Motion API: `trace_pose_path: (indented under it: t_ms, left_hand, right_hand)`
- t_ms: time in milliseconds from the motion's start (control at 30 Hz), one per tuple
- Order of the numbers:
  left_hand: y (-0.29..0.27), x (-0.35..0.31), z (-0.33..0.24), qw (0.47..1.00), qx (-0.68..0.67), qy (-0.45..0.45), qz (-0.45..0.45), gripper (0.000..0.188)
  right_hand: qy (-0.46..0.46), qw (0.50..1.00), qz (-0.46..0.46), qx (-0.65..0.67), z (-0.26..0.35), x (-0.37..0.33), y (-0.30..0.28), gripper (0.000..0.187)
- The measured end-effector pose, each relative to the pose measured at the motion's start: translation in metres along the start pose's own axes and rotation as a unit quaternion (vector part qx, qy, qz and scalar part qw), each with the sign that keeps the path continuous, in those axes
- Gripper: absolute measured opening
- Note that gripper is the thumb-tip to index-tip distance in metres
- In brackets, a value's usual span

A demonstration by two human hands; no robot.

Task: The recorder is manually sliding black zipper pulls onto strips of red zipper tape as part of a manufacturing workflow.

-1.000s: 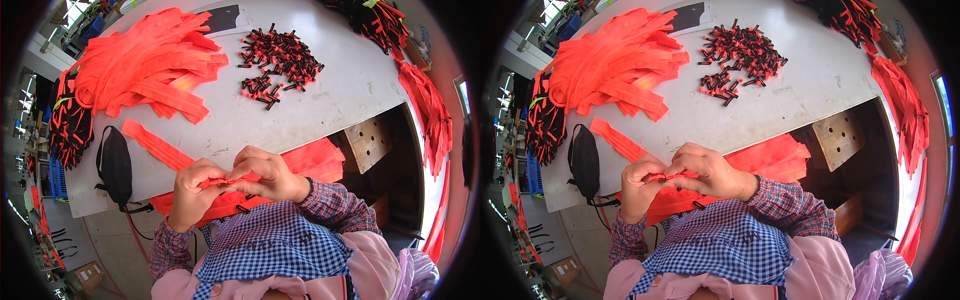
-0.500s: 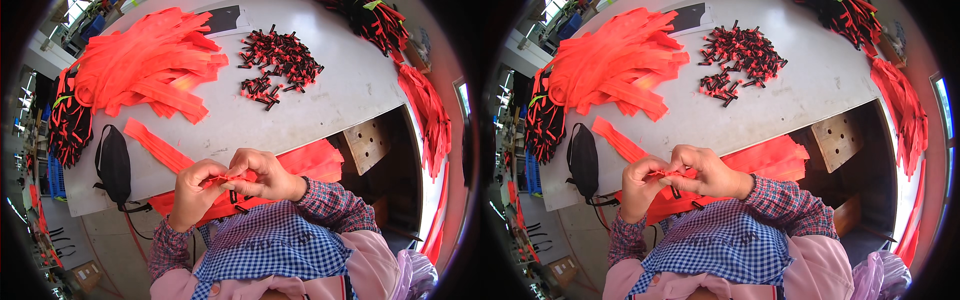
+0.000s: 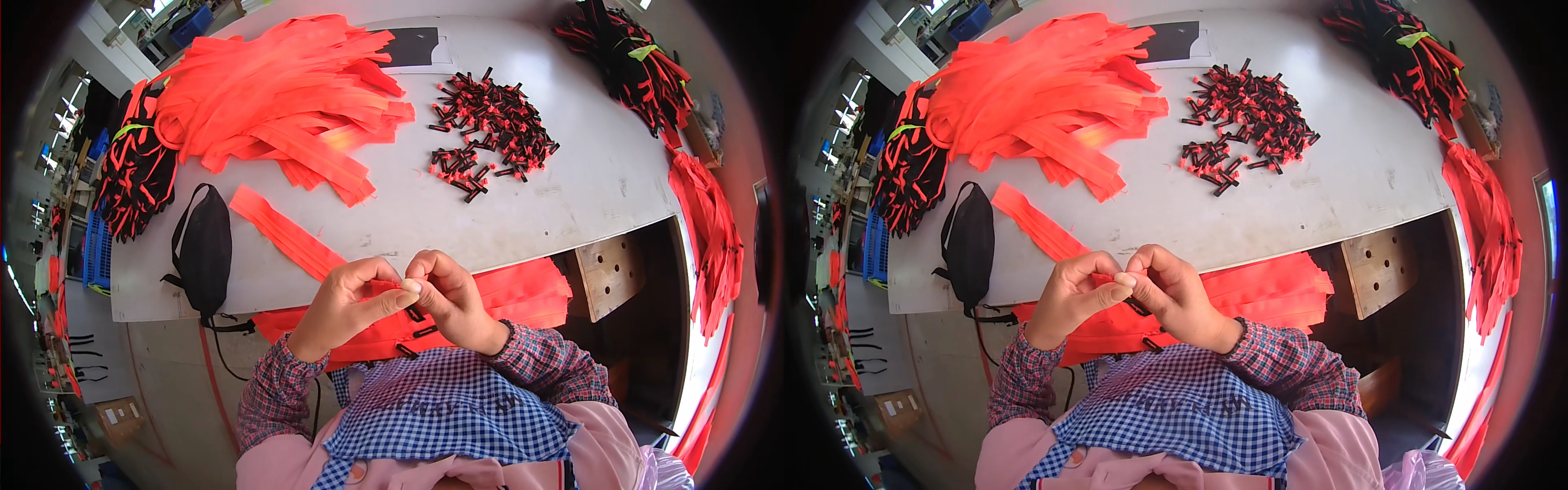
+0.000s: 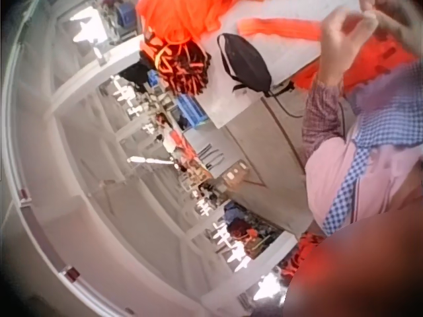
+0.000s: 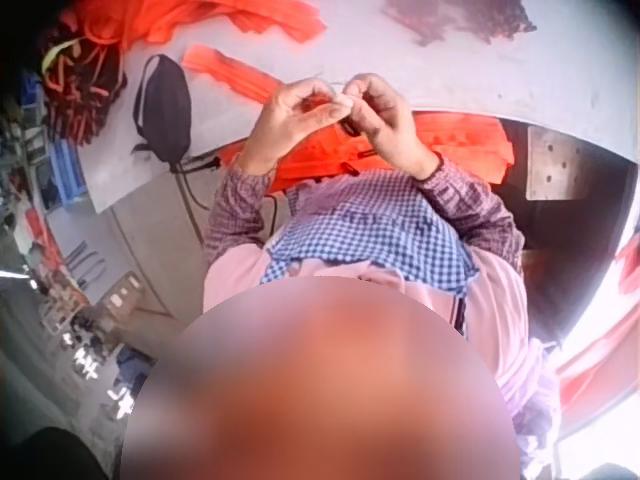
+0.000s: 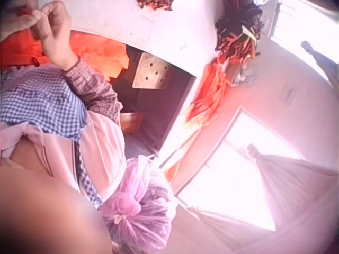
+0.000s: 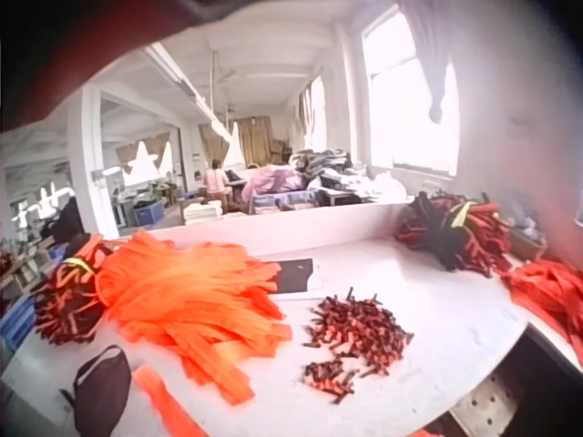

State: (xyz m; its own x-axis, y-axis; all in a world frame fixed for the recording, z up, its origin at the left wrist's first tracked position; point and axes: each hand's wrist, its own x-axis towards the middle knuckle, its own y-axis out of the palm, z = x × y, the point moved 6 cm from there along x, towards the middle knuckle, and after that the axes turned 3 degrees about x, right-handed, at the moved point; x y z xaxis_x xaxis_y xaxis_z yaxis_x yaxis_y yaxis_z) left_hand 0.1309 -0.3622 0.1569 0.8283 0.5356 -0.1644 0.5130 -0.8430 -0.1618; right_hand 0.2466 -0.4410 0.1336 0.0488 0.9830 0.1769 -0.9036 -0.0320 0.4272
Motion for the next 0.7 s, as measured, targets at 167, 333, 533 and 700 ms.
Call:
trace_pose_path:
  t_ms: [167,333,533,700]
  left_hand:
    - [0.014,-0.003,0.009,0.997,-0.025,0.032,0.072,0.024]
    - [0.013,-0.016,0.032,0.965,0.250,-0.005,0.072,0.037]
    - [-0.052,-0.029,0.048,0.946,0.324,0.014,0.017,0.038]
    - [-0.115,-0.039,0.050,0.918,0.396,-0.014,0.015,0.033]
  right_hand:
    - [-0.051,0.979,-0.198,0.001,0.010,0.015,-0.001,0.010]
    - [-0.251,0.921,-0.288,0.073,0.100,0.041,-0.081,0.023]
    - [-0.351,0.863,-0.360,0.056,0.163,-0.002,-0.164,0.033]
    - [-0.286,0.842,-0.452,-0.065,0.168,-0.088,-0.231,0.031]
